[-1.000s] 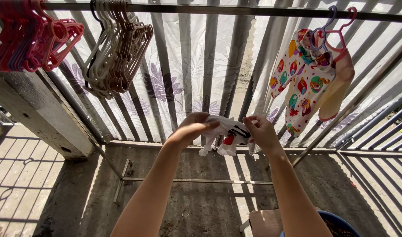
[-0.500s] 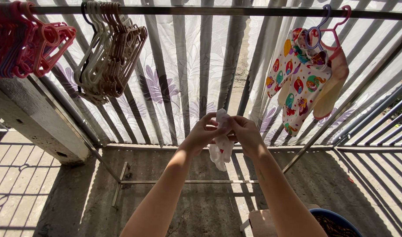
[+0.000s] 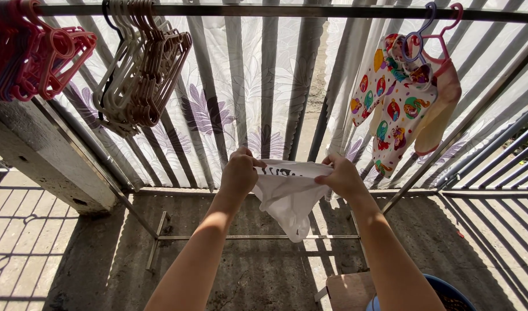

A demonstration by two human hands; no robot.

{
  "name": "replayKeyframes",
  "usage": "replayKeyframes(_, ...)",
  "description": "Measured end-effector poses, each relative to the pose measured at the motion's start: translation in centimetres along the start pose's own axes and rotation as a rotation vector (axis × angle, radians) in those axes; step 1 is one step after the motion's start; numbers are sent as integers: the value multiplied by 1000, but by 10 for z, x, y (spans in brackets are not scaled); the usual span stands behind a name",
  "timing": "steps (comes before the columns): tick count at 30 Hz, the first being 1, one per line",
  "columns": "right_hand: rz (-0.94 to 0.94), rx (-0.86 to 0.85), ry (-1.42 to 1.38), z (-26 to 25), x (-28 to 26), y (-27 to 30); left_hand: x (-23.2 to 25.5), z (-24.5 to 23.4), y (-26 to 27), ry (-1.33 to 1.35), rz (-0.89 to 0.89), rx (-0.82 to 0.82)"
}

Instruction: Hanging small items of clothing on hangers on a drying rack.

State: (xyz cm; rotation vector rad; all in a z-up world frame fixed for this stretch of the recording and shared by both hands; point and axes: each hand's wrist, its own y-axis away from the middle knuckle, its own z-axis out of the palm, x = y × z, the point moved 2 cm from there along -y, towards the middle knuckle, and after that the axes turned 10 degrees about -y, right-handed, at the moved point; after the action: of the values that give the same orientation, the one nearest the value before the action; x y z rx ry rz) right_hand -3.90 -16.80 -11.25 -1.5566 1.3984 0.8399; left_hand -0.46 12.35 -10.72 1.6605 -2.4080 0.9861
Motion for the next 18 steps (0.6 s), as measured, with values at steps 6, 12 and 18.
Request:
replayKeyframes(6, 418, 109, 59, -6, 19, 0, -28, 25, -6, 13, -233, -539)
replayKeyframes(12, -171, 367, -100, 14, -50, 19, -21, 29, 2, -94, 74, 372)
replayKeyframes(18, 592, -263, 121, 4, 51, -8, -23, 12, 9, 101, -611, -784)
